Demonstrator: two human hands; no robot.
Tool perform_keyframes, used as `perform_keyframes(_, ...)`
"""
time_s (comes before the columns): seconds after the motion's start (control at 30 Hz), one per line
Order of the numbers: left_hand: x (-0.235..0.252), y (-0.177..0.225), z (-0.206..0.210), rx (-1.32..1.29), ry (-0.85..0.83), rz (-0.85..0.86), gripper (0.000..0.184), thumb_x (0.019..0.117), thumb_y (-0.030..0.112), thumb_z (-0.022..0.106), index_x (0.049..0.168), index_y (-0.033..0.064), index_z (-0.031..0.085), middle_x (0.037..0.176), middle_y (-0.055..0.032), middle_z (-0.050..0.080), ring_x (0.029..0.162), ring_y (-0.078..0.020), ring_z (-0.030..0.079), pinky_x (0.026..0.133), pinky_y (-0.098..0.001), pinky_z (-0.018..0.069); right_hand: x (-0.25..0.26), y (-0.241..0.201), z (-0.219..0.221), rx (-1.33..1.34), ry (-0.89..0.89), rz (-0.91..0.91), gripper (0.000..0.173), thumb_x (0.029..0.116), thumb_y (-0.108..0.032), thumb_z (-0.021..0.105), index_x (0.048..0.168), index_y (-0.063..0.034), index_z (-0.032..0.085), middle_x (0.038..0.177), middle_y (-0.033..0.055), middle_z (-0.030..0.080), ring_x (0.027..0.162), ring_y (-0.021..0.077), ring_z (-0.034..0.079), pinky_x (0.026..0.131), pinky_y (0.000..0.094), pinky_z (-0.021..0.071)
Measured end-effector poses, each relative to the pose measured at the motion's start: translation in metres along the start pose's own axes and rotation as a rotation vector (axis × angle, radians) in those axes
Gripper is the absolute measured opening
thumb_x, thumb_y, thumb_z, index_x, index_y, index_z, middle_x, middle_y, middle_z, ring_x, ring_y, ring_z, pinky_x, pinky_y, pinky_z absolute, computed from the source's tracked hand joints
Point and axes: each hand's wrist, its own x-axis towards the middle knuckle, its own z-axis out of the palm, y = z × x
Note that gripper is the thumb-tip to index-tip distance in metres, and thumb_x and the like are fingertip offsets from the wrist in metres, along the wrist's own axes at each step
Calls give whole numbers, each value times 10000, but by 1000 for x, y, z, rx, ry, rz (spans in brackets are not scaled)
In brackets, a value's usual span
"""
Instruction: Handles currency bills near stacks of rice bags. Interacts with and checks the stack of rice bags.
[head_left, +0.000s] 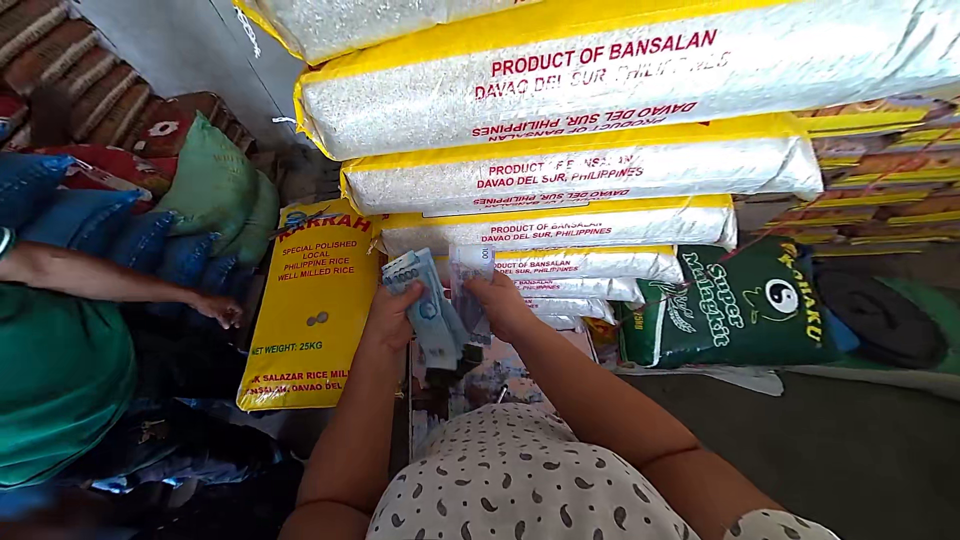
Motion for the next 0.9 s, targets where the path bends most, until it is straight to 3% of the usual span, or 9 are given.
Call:
perform_keyframes(0.1, -9, 2, -2, 57, -67, -48, 291, 993, -47, 551, 1275, 27, 553, 1021, -106, 722, 890, -188, 720, 830, -384, 617, -1, 4, 5, -209, -30, -64, 488, 1014, -75, 616, 1456, -56, 409, 1166, 147, 673, 1002, 212, 697, 890, 401, 586)
perform_keyframes(0.17, -12, 2, -3, 102, -68, -86, 302, 986, -46, 581, 1282, 9, 556, 1028, -122, 718, 891, -198, 716, 831, -392, 615, -2, 8, 8, -406, -76, -121, 758, 986, -97, 653, 1600, -112, 209, 1279, 200, 634, 1096, 272, 679, 950, 479, 568)
perform_keyframes(0.23, -15, 2, -6, 172, -49, -125, 327, 965, -35, 635, 1281, -14, 558, 1028, -139, 720, 886, -210, 720, 829, -400, 615, -6, 7, 14, -631, -109, -163, 938, 969, -107, 657, 1645, -136, 8, 1257, 260, 637, 1076, 342, 689, 930, 553, 562)
perform_keyframes(0.3, -19, -1, -13, 239, -24, -151, 405, 928, -29, 695, 1306, -30, 551, 1072, -159, 711, 927, -228, 713, 857, -412, 605, -10, 11, 22, -786, -162, -179, 1001, 954, -99, 664, 1642, -128, -62, 1225, 268, 650, 1062, 349, 696, 929, 566, 557)
perform_keyframes(0.4, -26, -6, -27, 220, -13, -144, 477, 897, -54, 718, 1340, -22, 542, 1135, -163, 691, 972, -220, 692, 891, -410, 586, -14, 31, 35, -848, -242, -168, 968, 947, -126, 671, 1640, -94, -3, 1249, 257, 646, 1128, 323, 676, 987, 526, 539)
perform_keyframes(0.53, -34, -5, -67, 91, 143, -136, 384, 977, 32, 656, 1342, 0, 542, 1091, -138, 701, 924, -202, 696, 856, -395, 589, -24, 69, 48, -748, -411, -17, 917, 955, -106, 640, 1630, -31, 23, 1433, 229, 551, 1258, 236, 618, 1067, 427, 517)
perform_keyframes(0.6, -32, 3, -101, 3, 305, -70, 382, 1026, 113, 610, 1385, 35, 506, 1122, -127, 685, 936, -201, 686, 849, -400, 586, -32, 80, 51, -663, -510, 116, 885, 968, -26, 602, 1616, -11, -1, 1269, 202, 677, 1088, 216, 731, 974, 390, 603)
perform_keyframes(0.67, -21, 11, -145, -149, 479, 72, 396, 1032, 129, 597, 1401, 49, 478, 1138, -131, 678, 962, -212, 687, 861, -418, 589, -35, 86, 48, -661, -577, 229, 839, 995, -17, 558, 1620, -33, 0, 1184, 194, 718, 1003, 234, 759, 948, 397, 617)
perform_keyframes(0.9, 7, 42, -262, -264, 832, 433, 377, 1032, 84, 584, 1384, 25, 466, 1119, -165, 655, 937, -245, 676, 838, -444, 590, -31, 104, 10, -753, -477, 351, 789, 997, -54, 594, 1625, -56, 116, 1201, 244, 686, 1018, 301, 735, 937, 450, 592)
